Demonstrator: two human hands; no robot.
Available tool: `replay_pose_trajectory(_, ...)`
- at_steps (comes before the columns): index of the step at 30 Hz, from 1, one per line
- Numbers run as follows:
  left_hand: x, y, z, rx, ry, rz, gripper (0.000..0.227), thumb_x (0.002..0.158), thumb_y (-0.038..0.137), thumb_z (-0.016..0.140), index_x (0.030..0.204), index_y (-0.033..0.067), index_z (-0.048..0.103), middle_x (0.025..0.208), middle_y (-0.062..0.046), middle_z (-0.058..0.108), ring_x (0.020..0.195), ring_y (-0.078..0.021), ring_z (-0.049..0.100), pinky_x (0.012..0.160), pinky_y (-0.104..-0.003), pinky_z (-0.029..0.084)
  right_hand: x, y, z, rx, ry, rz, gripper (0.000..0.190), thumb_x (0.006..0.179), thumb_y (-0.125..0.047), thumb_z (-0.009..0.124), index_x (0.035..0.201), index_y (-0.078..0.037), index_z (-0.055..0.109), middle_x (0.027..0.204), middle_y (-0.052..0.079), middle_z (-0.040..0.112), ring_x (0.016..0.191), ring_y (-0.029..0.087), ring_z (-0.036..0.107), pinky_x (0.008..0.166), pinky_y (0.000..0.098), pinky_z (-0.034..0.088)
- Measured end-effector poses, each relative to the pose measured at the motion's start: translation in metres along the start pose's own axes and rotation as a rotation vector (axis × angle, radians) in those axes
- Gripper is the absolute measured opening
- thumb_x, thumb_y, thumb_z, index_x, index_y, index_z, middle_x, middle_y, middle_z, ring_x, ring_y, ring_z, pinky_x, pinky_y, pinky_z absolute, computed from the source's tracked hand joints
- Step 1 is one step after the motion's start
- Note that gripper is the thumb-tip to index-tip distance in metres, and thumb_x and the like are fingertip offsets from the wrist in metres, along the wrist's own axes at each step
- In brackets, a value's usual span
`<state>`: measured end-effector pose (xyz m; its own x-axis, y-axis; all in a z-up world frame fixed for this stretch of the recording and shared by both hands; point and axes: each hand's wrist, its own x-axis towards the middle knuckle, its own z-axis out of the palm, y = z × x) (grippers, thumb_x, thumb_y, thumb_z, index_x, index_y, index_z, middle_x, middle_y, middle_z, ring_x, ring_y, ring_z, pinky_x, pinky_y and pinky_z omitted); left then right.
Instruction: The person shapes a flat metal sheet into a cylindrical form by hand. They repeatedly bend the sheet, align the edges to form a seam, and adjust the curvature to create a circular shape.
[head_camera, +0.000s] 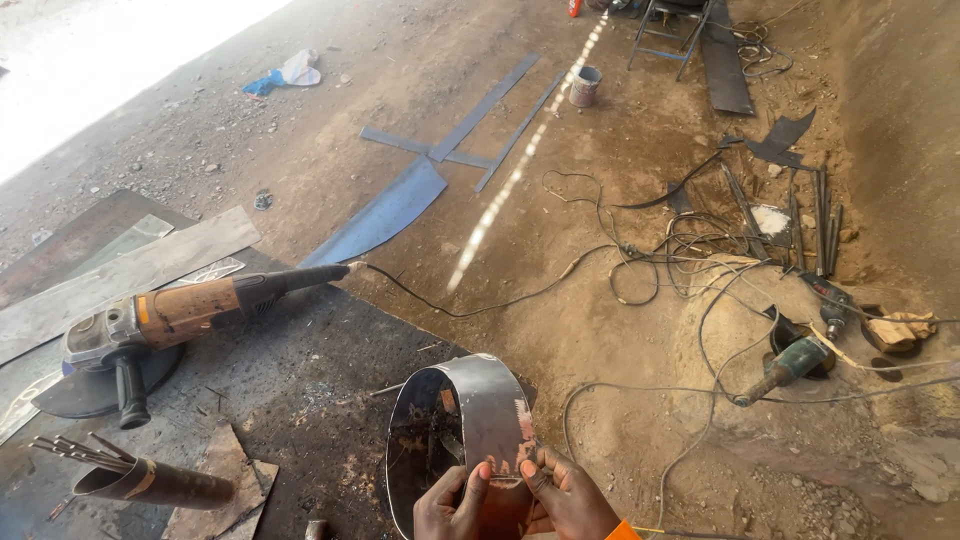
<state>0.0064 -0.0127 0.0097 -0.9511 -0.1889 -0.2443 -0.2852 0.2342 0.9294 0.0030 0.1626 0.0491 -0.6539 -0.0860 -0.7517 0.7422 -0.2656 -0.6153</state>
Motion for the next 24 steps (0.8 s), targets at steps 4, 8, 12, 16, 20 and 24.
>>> replay_pose_trajectory(4, -0.004, 0.018, -0.006, 0.005, -0.048, -0.093, 0.035, 0.081, 0.047, 0.076, 0.081, 0.0161, 0.091, 0.066, 0.006, 0.078, 0.067, -0.0031, 0.062, 0.058, -0.024, 0.045, 0.008, 0.012, -0.006, -0.027, -0.005, -0.051, 0.027, 0.101, -0.031, 0.059, 0.115, -0.007, 0.06, 0.082, 0.019, 0.067, 0.065, 0.034, 0.072, 0.067, 0.0496, 0.068)
replay_pose_trajectory(8, -0.008, 0.034, -0.014, -0.033, -0.101, -0.165, 0.034, 0.081, 0.044, 0.076, 0.09, 0.0167, 0.093, 0.081, 0.004, 0.089, 0.079, -0.0057, 0.076, 0.067, -0.026, 0.054, 0.009, 0.023, -0.007, -0.078, 0.009, -0.19, 0.024, 0.101, -0.03, 0.061, 0.098, -0.006, 0.06, 0.076, 0.015, 0.066, 0.056, 0.027, 0.068, 0.06, 0.0422, 0.068)
replay_pose_trajectory(12, -0.006, 0.019, -0.013, -0.048, -0.083, -0.087, 0.031, 0.084, 0.041, 0.075, 0.087, 0.0151, 0.093, 0.073, 0.003, 0.086, 0.073, -0.0057, 0.071, 0.061, -0.026, 0.05, 0.002, 0.016, 0.002, -0.1, 0.022, -0.152, 0.035, 0.098, -0.033, 0.06, 0.123, -0.01, 0.068, 0.077, 0.014, 0.068, 0.056, 0.025, 0.068, 0.059, 0.0403, 0.066)
replay_pose_trajectory(16, -0.004, 0.009, -0.012, -0.038, -0.041, 0.066, 0.029, 0.085, 0.038, 0.078, 0.084, 0.0128, 0.092, 0.064, 0.006, 0.07, 0.067, -0.0041, 0.059, 0.058, -0.026, 0.044, 0.008, 0.019, -0.003, -0.045, -0.033, -0.169, 0.028, 0.098, -0.031, 0.062, 0.113, -0.007, 0.066, 0.078, 0.016, 0.068, 0.06, 0.029, 0.069, 0.061, 0.0463, 0.067)
replay_pose_trajectory(20, -0.006, 0.028, -0.019, -0.038, -0.053, 0.014, 0.031, 0.083, 0.042, 0.076, 0.085, 0.0155, 0.093, 0.068, 0.007, 0.08, 0.068, -0.0037, 0.063, 0.058, -0.024, 0.045, 0.016, 0.027, -0.005, 0.085, -0.083, -0.214, 0.027, 0.097, -0.029, 0.065, 0.115, -0.009, 0.066, 0.091, 0.009, 0.071, 0.075, 0.023, 0.065, 0.069, 0.0472, 0.063)
replay_pose_trajectory(24, -0.005, 0.026, -0.019, -0.071, -0.069, 0.088, 0.032, 0.087, 0.039, 0.075, 0.08, 0.0121, 0.091, 0.061, 0.004, 0.067, 0.063, -0.0061, 0.054, 0.055, -0.026, 0.039, 0.018, 0.022, -0.002, 0.13, -0.103, -0.222, 0.023, 0.1, -0.022, 0.061, 0.116, -0.007, 0.067, 0.096, 0.012, 0.074, 0.076, 0.026, 0.068, 0.063, 0.045, 0.058)
